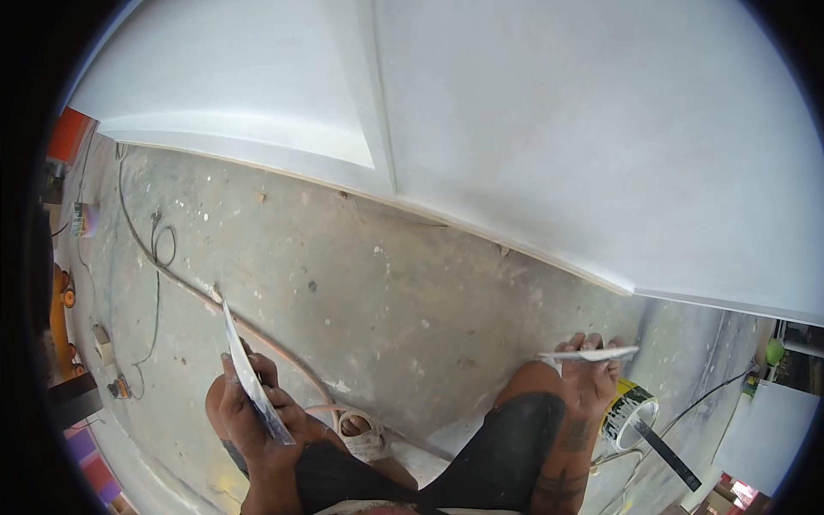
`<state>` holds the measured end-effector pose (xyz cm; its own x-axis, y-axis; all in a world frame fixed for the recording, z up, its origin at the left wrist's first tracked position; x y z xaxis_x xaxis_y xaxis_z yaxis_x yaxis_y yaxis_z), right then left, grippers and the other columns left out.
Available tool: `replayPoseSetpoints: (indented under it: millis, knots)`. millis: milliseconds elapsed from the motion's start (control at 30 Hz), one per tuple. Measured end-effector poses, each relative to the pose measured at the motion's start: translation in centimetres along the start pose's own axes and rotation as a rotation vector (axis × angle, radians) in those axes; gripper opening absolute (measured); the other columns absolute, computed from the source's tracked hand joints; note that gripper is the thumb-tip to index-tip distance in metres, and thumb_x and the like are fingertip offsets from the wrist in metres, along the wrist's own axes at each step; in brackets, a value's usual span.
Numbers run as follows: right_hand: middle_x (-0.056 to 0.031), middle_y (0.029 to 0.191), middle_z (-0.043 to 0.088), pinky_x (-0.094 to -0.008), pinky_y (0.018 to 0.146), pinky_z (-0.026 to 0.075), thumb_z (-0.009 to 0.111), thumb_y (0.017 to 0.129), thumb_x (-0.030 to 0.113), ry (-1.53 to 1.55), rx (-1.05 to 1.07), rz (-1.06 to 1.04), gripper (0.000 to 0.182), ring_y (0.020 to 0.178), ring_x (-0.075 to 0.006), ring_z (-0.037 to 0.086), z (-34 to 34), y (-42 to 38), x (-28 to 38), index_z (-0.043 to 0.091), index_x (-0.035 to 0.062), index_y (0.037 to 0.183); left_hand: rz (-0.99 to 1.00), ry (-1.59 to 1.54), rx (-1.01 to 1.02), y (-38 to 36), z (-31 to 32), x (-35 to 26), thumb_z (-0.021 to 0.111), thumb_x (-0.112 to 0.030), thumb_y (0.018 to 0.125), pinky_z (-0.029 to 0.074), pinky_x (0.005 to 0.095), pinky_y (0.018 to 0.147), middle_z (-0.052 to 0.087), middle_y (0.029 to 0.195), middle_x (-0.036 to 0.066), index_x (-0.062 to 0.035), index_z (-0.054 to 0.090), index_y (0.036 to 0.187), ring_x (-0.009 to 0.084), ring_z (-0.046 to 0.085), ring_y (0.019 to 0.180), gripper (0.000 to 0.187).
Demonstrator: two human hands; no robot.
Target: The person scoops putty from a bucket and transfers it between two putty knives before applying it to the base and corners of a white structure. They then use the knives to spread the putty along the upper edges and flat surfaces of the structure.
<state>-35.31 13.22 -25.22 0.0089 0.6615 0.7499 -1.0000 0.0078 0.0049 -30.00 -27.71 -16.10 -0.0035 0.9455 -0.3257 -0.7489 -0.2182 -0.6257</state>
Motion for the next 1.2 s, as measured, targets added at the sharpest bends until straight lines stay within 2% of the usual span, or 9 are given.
replayPoseSetpoints:
  millis: [100,167,233,333,400,567,767,1067,1200]
  knots:
    - [-0.0083,0.113,0.064,-0.0481,0.086,0.048,0.069,0.093,0.018,-0.275,-0.095,0.090,0.032,0.102,-0.0264,0.059,0.0,0.7,0.1,0.057,0.0101,0.121,-0.053,0.042,0.088,0.4,-0.3,0.3,0.038,-0.041,0.107,0.059,0.0340,0.066,0.064,0.096,0.008,-0.0071,0.052,0.125,0.0225,0.070,0.081,0.041]
    - [-0.0093,0.111,0.065,-0.0401,0.089,0.050,0.065,0.095,0.010,-0.503,-0.167,0.101,0.028,0.100,-0.0232,0.062,2.4,2.7,-1.0,0.060,0.0033,0.122,0.014,0.110,-0.055,1.0,1.9,1.3,0.039,-0.040,0.107,0.061,0.0366,0.058,0.068,0.108,0.007,-0.0046,0.051,0.132,0.0227,0.072,0.071,0.045]
    - [-0.0092,0.106,0.069,-0.0328,0.089,0.050,0.063,0.095,0.006,-0.949,-0.122,0.124,0.024,0.097,-0.0229,0.066,5.1,5.2,-2.0,0.063,0.0011,0.118,-0.030,0.046,0.039,1.9,1.9,1.8,0.040,-0.037,0.107,0.051,0.0453,0.098,0.066,0.119,0.010,-0.0070,0.050,0.137,0.0268,0.064,0.112,0.043]
    - [-0.0139,0.100,0.073,-0.0322,0.081,0.053,0.062,0.095,0.007,-1.384,0.103,-0.109,0.020,0.090,-0.0249,0.070,9.6,9.0,-4.8,0.067,-0.0001,0.113,-0.060,0.000,0.123,3.9,0.2,1.9,0.044,-0.037,0.106,0.050,0.0450,0.099,0.063,0.126,0.008,-0.0093,0.052,0.136,0.0252,0.063,0.112,0.041]
    - [-0.0172,0.106,0.071,-0.0353,0.083,0.053,0.062,0.093,0.005,-1.397,0.168,-0.036,0.021,0.094,-0.0323,0.069,12.7,11.2,-6.6,0.067,0.0020,0.114,-0.066,0.026,0.099,4.7,1.3,1.9,0.047,-0.039,0.105,0.050,0.0438,0.099,0.064,0.125,0.006,-0.0115,0.053,0.134,0.0234,0.062,0.112,0.040]
    - [-0.0176,0.100,0.071,-0.0431,0.078,0.053,0.061,0.090,0.007,-1.762,0.328,-0.361,0.017,0.089,-0.0389,0.066,13.4,15.2,-11.7,0.069,0.0043,0.105,-0.053,-0.006,0.110,7.9,1.2,1.8,0.048,-0.039,0.105,0.050,0.0398,0.100,0.065,0.124,0.003,-0.0120,0.055,0.131,0.0208,0.063,0.112,0.038]
    - [-0.0134,0.094,0.070,-0.0443,0.075,0.053,0.062,0.087,0.009,-2.017,0.289,-0.431,0.017,0.085,-0.0357,0.067,14.1,16.4,-14.9,0.070,0.0085,0.102,-0.068,-0.061,0.153,8.5,0.9,1.1,0.048,-0.038,0.105,0.049,0.0399,0.101,0.065,0.124,0.003,-0.0109,0.056,0.129,0.0208,0.063,0.113,0.037]
    - [-0.0112,0.092,0.070,-0.0451,0.074,0.053,0.063,0.083,0.006,-2.012,0.396,-0.623,0.019,0.084,-0.0335,0.067,11.6,17.0,-18.0,0.069,0.0105,0.101,-0.085,-0.110,0.173,7.9,0.6,0.6,0.046,-0.039,0.106,0.049,0.0417,0.101,0.064,0.124,0.006,-0.0079,0.054,0.130,0.0231,0.062,0.115,0.040]
    - [-0.0116,0.091,0.070,-0.0449,0.072,0.053,0.064,0.084,0.007,-2.047,0.454,-0.545,0.018,0.083,-0.0337,0.068,12.5,16.6,-16.8,0.069,0.0100,0.101,-0.078,-0.089,0.190,7.6,0.9,0.4,0.046,-0.038,0.106,0.051,0.0412,0.099,0.064,0.124,0.007,-0.0072,0.053,0.130,0.0232,0.063,0.113,0.040]
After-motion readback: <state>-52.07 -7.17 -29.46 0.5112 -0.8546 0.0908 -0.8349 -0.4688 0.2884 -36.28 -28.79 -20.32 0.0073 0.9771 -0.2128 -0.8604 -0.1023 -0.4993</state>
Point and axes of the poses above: each hand's wrist, its own y-axis towards the middle knuckle, its own z-axis out of the palm, x = y × z, the point moved 1 cm from there along y, towards the middle knuckle
